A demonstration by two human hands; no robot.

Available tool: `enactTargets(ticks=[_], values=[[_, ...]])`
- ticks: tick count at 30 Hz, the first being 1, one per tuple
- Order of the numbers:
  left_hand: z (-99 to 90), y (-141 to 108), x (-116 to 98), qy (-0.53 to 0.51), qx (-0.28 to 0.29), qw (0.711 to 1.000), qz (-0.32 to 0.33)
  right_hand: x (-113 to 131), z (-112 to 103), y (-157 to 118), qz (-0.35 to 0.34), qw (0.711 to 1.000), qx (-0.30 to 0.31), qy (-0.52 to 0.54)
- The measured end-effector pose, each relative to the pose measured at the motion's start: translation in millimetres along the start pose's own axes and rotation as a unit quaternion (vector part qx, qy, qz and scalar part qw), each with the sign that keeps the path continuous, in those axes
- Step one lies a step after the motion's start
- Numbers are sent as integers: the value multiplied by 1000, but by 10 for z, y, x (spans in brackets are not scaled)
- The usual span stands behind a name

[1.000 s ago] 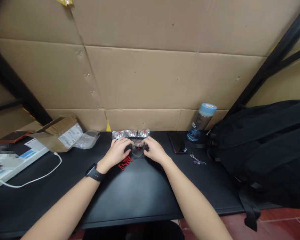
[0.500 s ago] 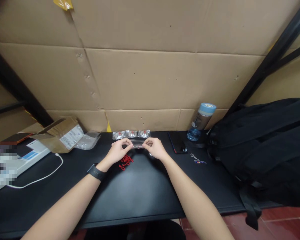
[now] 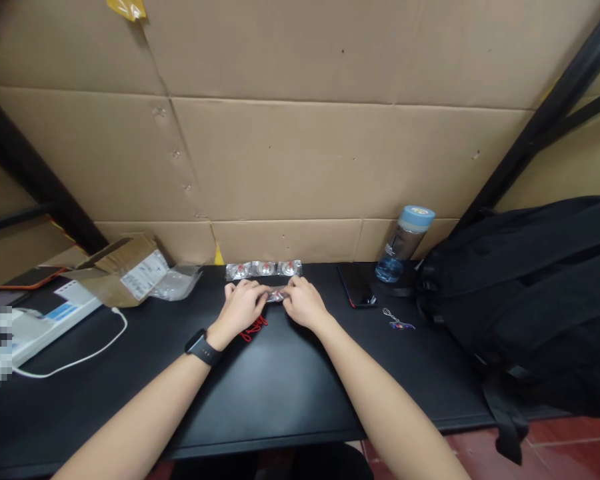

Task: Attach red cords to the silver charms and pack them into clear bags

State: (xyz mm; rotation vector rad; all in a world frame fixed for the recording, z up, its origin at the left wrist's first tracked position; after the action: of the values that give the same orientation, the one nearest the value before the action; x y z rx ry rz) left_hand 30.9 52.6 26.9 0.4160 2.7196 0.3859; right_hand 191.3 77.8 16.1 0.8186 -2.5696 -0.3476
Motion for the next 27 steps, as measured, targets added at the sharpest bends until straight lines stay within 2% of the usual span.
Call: enactTargets(ticks=[5, 9, 12, 17, 22, 25, 27], values=[[17, -9, -18, 21, -7, 1000, 21, 61, -10, -1, -26, 1000, 2, -14], [25, -3, 21, 3, -6, 1000, 30, 60, -23, 33, -7, 1000, -4, 2], [17, 20, 85, -22, -18, 1000, 10, 29, -62, 49, 18, 999, -21, 28], [-20, 63, 154, -87, -55, 994, -28, -85, -110, 56, 76, 985, -38, 151], [-36, 86, 198, -170, -66, 982, -57, -132, -53, 86, 41, 945, -18, 325], [-22, 90, 207, -167, -54, 982, -64, -305, -49, 111, 79, 928, -38, 363], [-37, 83, 215, -141, -56, 986, -70, -494, -113, 113, 124, 930, -68, 340]])
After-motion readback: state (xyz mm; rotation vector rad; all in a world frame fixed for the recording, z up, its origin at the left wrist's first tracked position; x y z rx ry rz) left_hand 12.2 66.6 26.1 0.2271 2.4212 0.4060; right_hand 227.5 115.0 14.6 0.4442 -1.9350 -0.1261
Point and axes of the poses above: each hand's wrist, its own y-axis towards the middle knuckle, its own z-axis out of the palm, x = y × z, the point moved 6 cm from there along y, towards the middle knuckle
